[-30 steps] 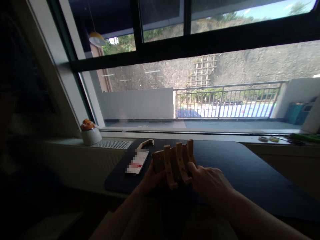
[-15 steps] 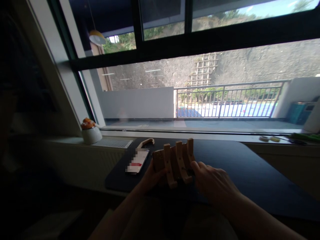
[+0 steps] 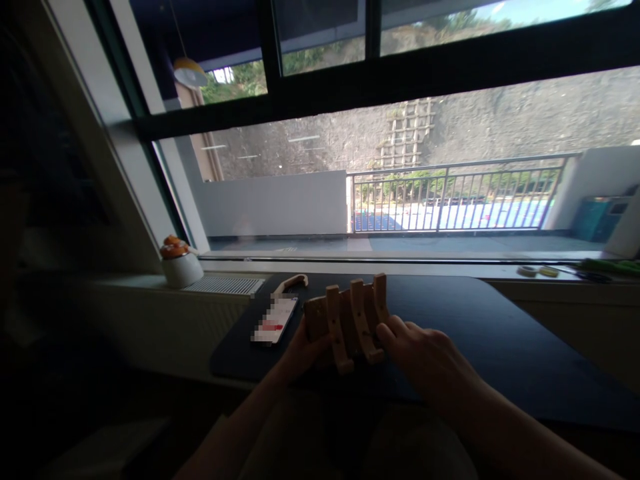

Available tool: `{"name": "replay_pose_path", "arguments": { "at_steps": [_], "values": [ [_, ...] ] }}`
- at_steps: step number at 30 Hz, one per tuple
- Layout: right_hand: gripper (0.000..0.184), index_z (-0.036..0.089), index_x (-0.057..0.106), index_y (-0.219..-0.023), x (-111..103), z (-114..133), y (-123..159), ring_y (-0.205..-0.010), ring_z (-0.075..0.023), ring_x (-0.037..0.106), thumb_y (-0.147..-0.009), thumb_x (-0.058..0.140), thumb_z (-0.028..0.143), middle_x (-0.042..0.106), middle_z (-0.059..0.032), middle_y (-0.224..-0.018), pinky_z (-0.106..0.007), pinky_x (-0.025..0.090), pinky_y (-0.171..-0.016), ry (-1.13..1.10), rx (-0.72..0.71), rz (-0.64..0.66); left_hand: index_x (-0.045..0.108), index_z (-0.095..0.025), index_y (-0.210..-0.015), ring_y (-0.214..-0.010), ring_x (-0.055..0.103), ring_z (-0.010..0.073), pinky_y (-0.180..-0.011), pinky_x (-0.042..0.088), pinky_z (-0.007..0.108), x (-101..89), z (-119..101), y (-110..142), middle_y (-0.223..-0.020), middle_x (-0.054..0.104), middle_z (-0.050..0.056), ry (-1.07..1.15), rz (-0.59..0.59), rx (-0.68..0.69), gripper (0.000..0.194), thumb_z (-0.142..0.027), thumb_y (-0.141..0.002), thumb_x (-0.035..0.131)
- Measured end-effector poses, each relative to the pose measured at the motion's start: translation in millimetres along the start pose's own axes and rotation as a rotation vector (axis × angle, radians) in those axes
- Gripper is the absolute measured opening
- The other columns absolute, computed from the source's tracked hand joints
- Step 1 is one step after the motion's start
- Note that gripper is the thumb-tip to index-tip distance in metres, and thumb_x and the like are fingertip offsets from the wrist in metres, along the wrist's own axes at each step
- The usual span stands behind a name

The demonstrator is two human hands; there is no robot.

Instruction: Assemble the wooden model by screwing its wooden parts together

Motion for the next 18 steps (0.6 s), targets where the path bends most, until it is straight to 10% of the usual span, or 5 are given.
{"name": "replay_pose_path", "arguments": {
  "at_steps": [18],
  "values": [
    [0.01, 0.022, 0.048, -0.085, 4, -13, -3, -0.056, -0.0195, 0.066, -0.091, 0.047, 0.03, 0.065, 0.0012, -0.067, -0.025, 0.024, -0.046, -0.101, 0.238, 0.111, 0.049, -0.02, -0.117, -0.107, 0.059, 0.0269, -0.088, 0.052, 0.039, -1.8, 4, 0, -0.116, 0.061, 0.007, -0.01, -0.002, -0.012, 0.054, -0.03, -0.071, 0.076]
  ]
}}
Point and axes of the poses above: each hand's wrist, its own y-axis away from the middle knuckle, its own x-axis out of the palm, z = x × y, the point moved 6 cm from there along -y, towards the middle knuckle
